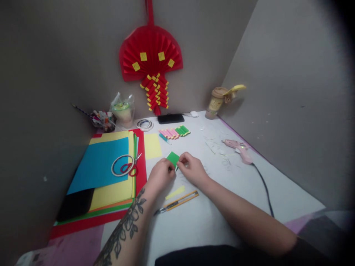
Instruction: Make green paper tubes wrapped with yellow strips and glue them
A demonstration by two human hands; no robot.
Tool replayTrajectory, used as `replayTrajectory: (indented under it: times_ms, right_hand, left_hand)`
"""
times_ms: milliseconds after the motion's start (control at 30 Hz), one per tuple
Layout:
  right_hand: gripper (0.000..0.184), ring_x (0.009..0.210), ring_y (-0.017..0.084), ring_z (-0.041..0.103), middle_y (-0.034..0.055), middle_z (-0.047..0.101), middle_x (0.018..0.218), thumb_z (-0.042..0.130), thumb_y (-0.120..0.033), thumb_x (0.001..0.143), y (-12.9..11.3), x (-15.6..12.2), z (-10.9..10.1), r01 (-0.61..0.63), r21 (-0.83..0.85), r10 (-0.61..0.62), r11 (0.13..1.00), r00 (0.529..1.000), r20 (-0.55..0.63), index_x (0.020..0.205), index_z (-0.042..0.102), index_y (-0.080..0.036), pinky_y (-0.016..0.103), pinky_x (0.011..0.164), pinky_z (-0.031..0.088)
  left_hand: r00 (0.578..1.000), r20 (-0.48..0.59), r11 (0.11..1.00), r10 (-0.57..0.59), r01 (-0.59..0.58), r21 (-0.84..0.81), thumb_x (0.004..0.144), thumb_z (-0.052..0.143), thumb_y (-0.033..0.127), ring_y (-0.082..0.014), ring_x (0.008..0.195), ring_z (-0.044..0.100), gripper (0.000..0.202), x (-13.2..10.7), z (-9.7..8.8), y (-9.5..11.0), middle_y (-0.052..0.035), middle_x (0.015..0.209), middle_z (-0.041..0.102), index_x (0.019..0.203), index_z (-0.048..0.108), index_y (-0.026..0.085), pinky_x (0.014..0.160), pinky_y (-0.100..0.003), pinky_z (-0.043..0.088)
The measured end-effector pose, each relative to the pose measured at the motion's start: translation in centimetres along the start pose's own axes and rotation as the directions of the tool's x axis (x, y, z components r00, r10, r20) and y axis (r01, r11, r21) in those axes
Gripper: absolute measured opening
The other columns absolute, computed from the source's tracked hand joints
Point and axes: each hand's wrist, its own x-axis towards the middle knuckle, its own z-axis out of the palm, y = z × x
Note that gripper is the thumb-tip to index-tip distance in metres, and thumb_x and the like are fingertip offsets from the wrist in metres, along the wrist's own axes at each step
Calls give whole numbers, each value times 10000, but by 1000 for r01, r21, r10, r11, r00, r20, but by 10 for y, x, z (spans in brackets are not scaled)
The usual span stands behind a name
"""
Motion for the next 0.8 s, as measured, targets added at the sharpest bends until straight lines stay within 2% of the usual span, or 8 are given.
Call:
replayTrajectory:
  times_ms: [133,333,800]
  right_hand:
    - [32,673,155,549,-10,593,707,521,-224,767,6,8,-8,50,-135,-54,990,998,-25,736,525,-218,260,634,417]
    - [79,688,155,517,-2,562,688,534,-172,732,19,19,-9,82,-247,-80,965,997,16,661,541,-206,259,637,390]
    - [105,733,163,527,11,573,754,534,-163,742,27,22,-5,87,-356,-73,930,996,52,648,549,-208,266,649,374]
  left_hand:
    - [1000,-7,1000,9,-9,-3,668,548,105,-156,725,550,134,1,2,-2,-31,783,581,714,642,189,663,-253,429]
    - [1000,13,1000,19,-19,11,658,537,98,-163,732,557,175,0,1,0,-34,811,597,740,654,198,651,-253,428]
    - [999,31,999,34,-34,-21,668,520,97,-173,785,579,227,0,1,-2,-37,879,624,792,671,211,707,-259,448]
